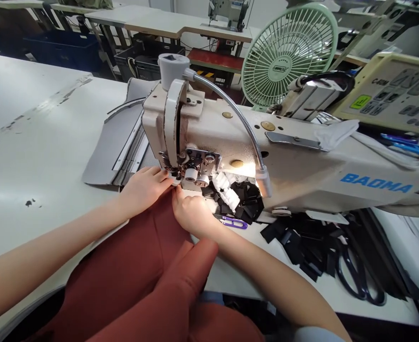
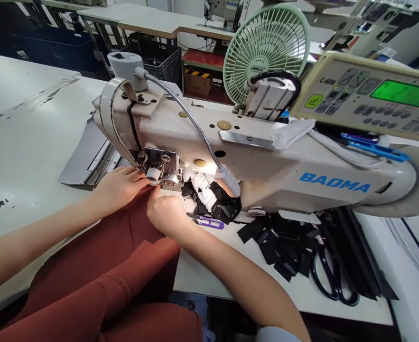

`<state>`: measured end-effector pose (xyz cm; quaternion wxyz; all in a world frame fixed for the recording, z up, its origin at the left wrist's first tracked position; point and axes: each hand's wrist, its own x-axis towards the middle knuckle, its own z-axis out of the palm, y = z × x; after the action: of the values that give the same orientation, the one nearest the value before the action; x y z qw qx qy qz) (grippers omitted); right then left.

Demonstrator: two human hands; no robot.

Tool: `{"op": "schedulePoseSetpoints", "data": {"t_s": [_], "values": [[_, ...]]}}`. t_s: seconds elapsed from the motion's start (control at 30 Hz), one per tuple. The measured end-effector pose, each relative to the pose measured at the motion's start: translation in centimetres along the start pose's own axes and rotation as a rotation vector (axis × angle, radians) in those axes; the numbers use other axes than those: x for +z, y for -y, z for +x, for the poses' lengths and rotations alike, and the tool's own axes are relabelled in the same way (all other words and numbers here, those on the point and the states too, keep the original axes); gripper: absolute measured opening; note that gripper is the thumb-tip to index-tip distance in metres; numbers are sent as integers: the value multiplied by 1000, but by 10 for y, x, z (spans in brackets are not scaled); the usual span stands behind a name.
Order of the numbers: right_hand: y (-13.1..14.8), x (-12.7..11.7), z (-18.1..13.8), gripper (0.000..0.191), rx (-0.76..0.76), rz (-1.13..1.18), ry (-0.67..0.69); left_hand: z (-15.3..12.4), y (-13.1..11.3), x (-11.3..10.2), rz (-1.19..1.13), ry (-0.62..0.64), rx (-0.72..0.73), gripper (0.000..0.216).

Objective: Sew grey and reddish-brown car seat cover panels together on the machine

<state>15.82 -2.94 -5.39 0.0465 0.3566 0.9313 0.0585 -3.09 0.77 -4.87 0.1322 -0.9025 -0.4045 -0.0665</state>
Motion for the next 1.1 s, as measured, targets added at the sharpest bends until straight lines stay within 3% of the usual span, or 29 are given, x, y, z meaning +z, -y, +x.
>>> {"op": "schedulePoseSetpoints", "data": {"t_s": [0.13, 0.33, 0.73, 0.87, 1.0, 1.1], "values": [[-1, 2, 3, 50, 35, -17, 8, 3, 2, 8, 12, -36, -21, 22], [-1, 1, -3, 52, 36, 52, 27, 6, 6, 8, -170, -84, -83, 21], [3, 7, 7, 44, 116, 108, -3, 9, -11, 16, 60, -62, 73, 22], [-5, 10, -3, 44, 67, 158, -105, -6, 2, -2, 18, -9, 46, 29], [-6, 20, -17, 78, -142, 283, -118, -33, 39, -36, 116, -65, -142, 40], [1, 32, -17, 68, -168, 289, -125, -39, 65, -54, 30, -52, -116, 42]]}}
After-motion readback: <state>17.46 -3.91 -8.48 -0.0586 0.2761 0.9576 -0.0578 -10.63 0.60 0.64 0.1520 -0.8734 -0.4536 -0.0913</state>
